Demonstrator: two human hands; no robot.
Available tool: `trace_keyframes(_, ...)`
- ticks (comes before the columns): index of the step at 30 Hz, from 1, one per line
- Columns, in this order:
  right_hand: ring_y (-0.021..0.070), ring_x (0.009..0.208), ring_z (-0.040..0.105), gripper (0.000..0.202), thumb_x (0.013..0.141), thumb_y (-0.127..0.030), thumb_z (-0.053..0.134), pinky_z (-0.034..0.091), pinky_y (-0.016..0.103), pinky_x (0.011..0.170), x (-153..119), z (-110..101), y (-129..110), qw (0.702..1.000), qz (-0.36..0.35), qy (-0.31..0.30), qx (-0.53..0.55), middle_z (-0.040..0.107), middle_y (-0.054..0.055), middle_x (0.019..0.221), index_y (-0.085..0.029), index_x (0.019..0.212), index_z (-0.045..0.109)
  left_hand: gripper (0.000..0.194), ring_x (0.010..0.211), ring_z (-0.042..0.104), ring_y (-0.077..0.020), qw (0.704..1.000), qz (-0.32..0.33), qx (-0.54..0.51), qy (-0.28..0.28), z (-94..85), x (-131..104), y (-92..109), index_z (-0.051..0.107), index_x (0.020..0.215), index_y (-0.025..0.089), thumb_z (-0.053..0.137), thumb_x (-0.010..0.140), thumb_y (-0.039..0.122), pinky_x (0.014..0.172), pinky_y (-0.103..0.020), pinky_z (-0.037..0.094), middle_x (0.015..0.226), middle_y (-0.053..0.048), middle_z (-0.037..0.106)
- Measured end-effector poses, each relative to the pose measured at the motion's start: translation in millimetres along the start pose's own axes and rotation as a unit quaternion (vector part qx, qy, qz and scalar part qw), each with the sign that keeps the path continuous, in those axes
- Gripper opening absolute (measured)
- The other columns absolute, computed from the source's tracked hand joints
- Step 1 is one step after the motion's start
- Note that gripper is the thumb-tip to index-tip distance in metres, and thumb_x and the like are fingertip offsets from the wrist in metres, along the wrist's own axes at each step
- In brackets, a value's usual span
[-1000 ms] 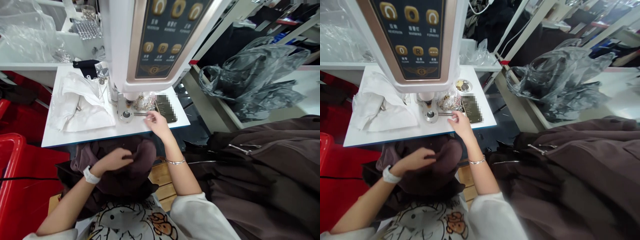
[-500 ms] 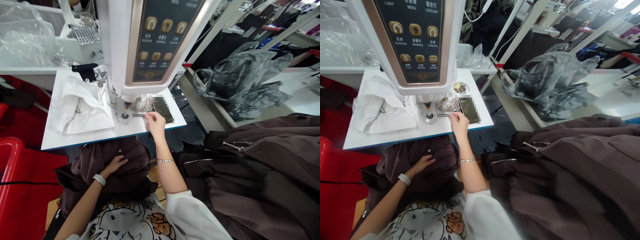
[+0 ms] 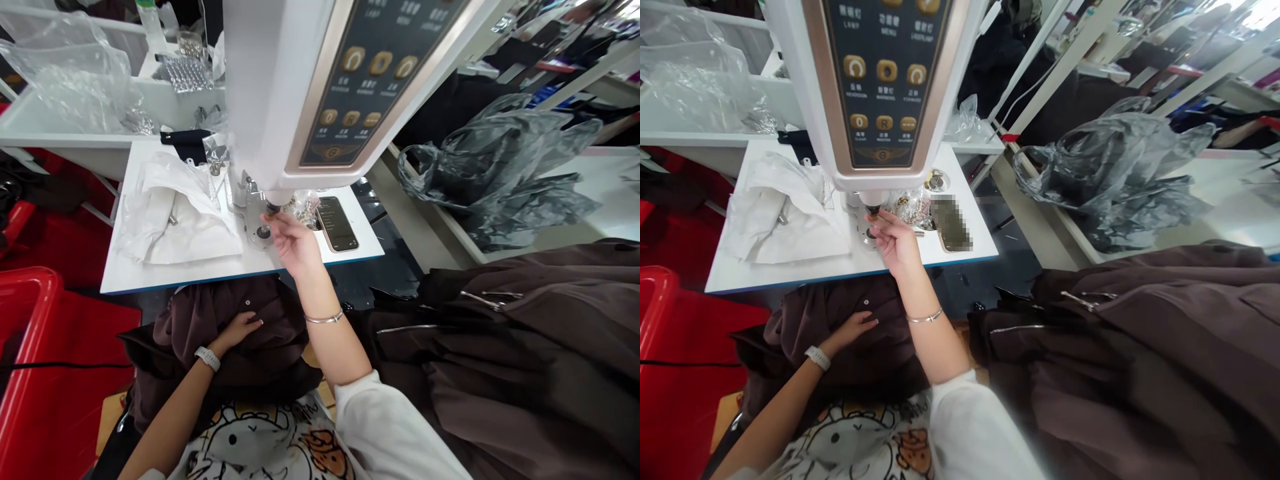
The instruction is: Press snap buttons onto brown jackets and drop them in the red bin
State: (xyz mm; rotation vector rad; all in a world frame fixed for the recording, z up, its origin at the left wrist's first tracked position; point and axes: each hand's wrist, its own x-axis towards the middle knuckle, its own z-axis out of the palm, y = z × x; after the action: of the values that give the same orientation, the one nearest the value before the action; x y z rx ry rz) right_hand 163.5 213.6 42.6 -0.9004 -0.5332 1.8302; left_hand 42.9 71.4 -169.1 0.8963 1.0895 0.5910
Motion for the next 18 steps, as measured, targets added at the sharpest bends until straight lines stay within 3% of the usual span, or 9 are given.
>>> trace_keyframes(4, 0.0003, 0.042, 0.045, 0.026, 0.065, -0.005, 0.036, 0.038, 0.006, 0.037, -4.8, 4.0, -6.7, 0.993, 0.088, 0.011, 0.078, 0.065, 0.008, 0.089, -0.012, 0.081, 0.055, 0.046, 0.079, 0.057, -0.0193, 1.000, 0.001, 0.004, -0.002, -0.1, 1.3, -2.4, 0.061, 0.085, 0.012, 0.061, 0.066, 0.055, 0.074, -0.030, 0.043, 0.083, -0.004, 0.065)
trace_keyframes(6, 0.0011, 0.043, 0.046, 0.024, 0.065, -0.009, 0.036, 0.038, 0.008, 0.038, -4.5, 1.3, -9.6, 0.994, 0.097, -0.017, 0.055, 0.064, 0.010, 0.092, -0.013, 0.080, 0.054, 0.044, 0.080, 0.057, -0.0187, 1.000, 0.002, 0.006, -0.002, -0.6, 2.3, -2.4, 0.061, 0.084, 0.013, 0.060, 0.067, 0.054, 0.074, -0.029, 0.042, 0.083, -0.003, 0.064)
trace_keyframes(8, 0.0035, 0.047, 0.049, 0.022, 0.066, -0.013, 0.038, 0.039, 0.012, 0.039, -0.5, -5.1, -13.4, 0.997, 0.054, -0.046, -0.042, 0.064, 0.008, 0.088, -0.014, 0.081, 0.055, 0.043, 0.080, 0.055, -0.0183, 1.000, 0.005, 0.010, -0.001, -1.2, 3.6, -1.7, 0.061, 0.083, 0.014, 0.061, 0.067, 0.053, 0.074, -0.028, 0.041, 0.082, -0.002, 0.064)
trace_keyframes(10, 0.0085, 0.056, 0.056, 0.020, 0.068, -0.016, 0.042, 0.042, 0.017, 0.045, 7.8, -13.2, -20.1, 0.977, -0.035, -0.044, -0.204, 0.064, 0.006, 0.084, -0.016, 0.083, 0.055, 0.042, 0.078, 0.054, -0.0177, 1.000, 0.008, 0.017, 0.001, -1.6, 5.1, -0.8, 0.062, 0.080, 0.014, 0.061, 0.066, 0.053, 0.072, -0.027, 0.041, 0.079, -0.001, 0.062)
trace_keyframes(12, 0.0154, 0.073, 0.060, 0.021, 0.070, -0.017, 0.043, 0.047, 0.023, 0.058, 19.7, -20.5, -29.7, 0.900, -0.157, 0.000, -0.407, 0.064, 0.006, 0.085, -0.015, 0.086, 0.057, 0.042, 0.075, 0.053, -0.0169, 1.000, 0.011, 0.024, 0.001, -1.6, 6.4, 0.3, 0.061, 0.078, 0.013, 0.060, 0.066, 0.054, 0.070, -0.027, 0.040, 0.076, -0.001, 0.061)
trace_keyframes(14, 0.0217, 0.087, 0.059, 0.023, 0.072, -0.014, 0.040, 0.046, 0.031, 0.072, 33.2, -24.5, -39.5, 0.750, -0.236, 0.038, -0.616, 0.064, 0.009, 0.088, -0.013, 0.085, 0.059, 0.042, 0.073, 0.052, -0.0164, 0.999, 0.015, 0.031, 0.001, -1.2, 7.2, 1.3, 0.061, 0.077, 0.013, 0.060, 0.066, 0.054, 0.069, -0.027, 0.040, 0.074, -0.001, 0.060)
trace_keyframes(16, 0.0267, 0.093, 0.057, 0.025, 0.072, -0.011, 0.039, 0.043, 0.035, 0.078, 46.1, -24.5, -45.2, 0.592, -0.233, 0.039, -0.771, 0.064, 0.013, 0.091, -0.012, 0.085, 0.061, 0.041, 0.073, 0.052, -0.0162, 0.999, 0.018, 0.037, 0.003, -0.5, 7.3, 2.0, 0.061, 0.076, 0.013, 0.059, 0.066, 0.053, 0.070, -0.027, 0.040, 0.074, -0.001, 0.060)
trace_keyframes(17, 0.0287, 0.095, 0.056, 0.025, 0.073, -0.011, 0.040, 0.042, 0.037, 0.078, 51.9, -23.2, -45.9, 0.535, -0.216, 0.036, -0.816, 0.063, 0.015, 0.093, -0.012, 0.087, 0.061, 0.041, 0.073, 0.052, -0.0162, 0.999, 0.019, 0.039, 0.004, -0.2, 7.2, 2.2, 0.061, 0.077, 0.013, 0.059, 0.066, 0.053, 0.070, -0.027, 0.040, 0.075, -0.001, 0.060)
trace_keyframes(18, 0.0305, 0.095, 0.056, 0.025, 0.074, -0.012, 0.041, 0.042, 0.038, 0.077, 57.0, -21.3, -45.2, 0.500, -0.200, 0.040, -0.842, 0.063, 0.017, 0.095, -0.011, 0.090, 0.061, 0.041, 0.074, 0.052, -0.0164, 0.999, 0.020, 0.040, 0.005, 0.1, 7.0, 2.5, 0.061, 0.077, 0.014, 0.059, 0.066, 0.053, 0.070, -0.027, 0.040, 0.075, 0.000, 0.060)
